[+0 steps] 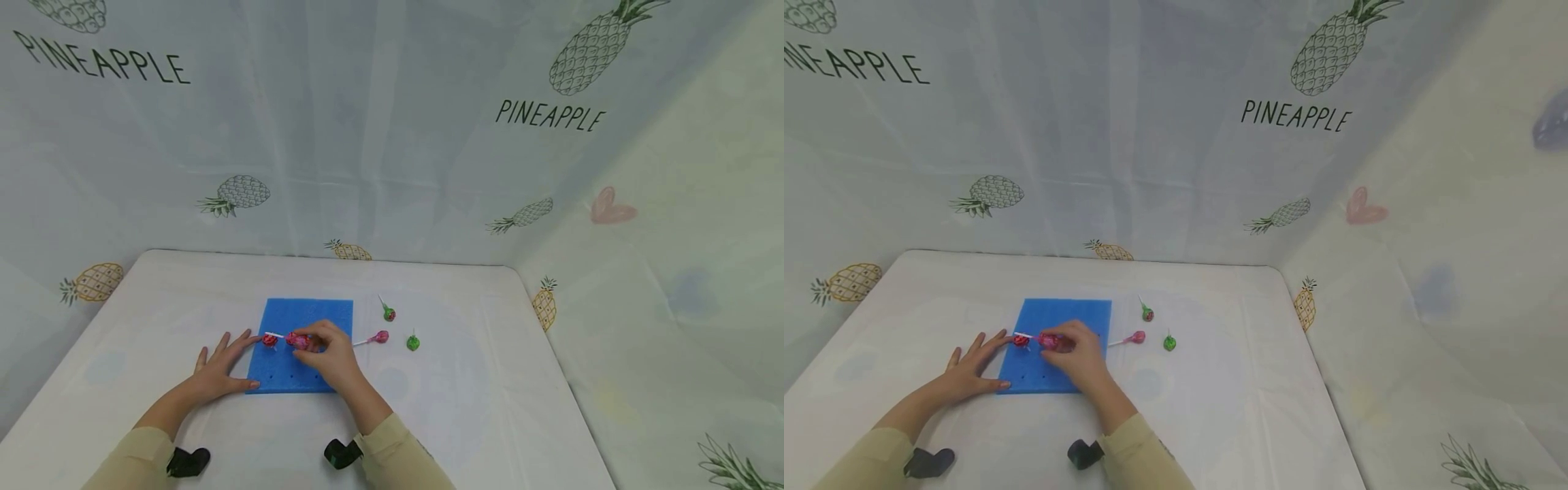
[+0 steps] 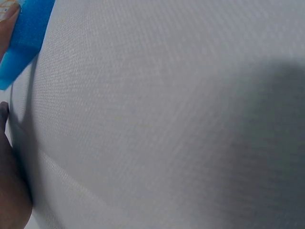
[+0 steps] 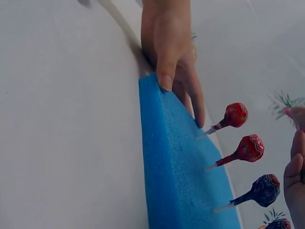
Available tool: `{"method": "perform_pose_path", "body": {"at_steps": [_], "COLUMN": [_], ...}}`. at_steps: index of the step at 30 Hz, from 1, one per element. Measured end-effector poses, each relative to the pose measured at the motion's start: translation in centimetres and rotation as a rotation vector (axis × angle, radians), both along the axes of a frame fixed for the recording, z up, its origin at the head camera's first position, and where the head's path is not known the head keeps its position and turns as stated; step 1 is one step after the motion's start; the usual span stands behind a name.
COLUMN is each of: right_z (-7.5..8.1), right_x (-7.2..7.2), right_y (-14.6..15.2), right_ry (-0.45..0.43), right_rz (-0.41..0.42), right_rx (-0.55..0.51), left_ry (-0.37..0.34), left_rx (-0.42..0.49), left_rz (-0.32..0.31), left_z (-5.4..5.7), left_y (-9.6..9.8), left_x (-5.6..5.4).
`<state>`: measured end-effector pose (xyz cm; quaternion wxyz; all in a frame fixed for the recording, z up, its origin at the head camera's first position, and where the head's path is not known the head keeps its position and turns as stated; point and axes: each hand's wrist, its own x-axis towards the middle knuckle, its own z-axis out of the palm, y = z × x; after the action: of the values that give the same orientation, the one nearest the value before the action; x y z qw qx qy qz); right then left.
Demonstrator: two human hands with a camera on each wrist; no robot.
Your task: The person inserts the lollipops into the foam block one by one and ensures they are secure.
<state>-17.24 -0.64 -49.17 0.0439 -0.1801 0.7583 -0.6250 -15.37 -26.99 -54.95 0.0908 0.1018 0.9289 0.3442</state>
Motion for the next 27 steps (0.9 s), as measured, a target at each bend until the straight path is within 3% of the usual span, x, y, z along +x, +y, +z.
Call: {"method": "perform_pose_path", "body": {"at_steps": [11,16,23,27], "right_z": [0.6,1.0,0.9,1.0], "right_x": [-0.2,-0.4,-0.5,-0.4], "right_y": [-0.9,-1.1,-1.7,-2.1], "right_ry": [-0.053,-0.013,0.076,0.094], "right_rz": [-0.008,0.006,0.052,0.055], "right_rx": [0.021,0.083,0.141,0.162], "left_ry": [-0.012,0.002,0.035,0.041], "left_rx": [-0.003,0.001,0.004,0.014], "left_rz": [-0.013,-0.017,-0.028,-0.034], "left_z": [0.0,-0.1,-1.4,-1.4], "left_y": [-0.1,-0.2,-0.8,-0.8], "left_x": [-0.3,-0.3,-0.5,-0.4]}}
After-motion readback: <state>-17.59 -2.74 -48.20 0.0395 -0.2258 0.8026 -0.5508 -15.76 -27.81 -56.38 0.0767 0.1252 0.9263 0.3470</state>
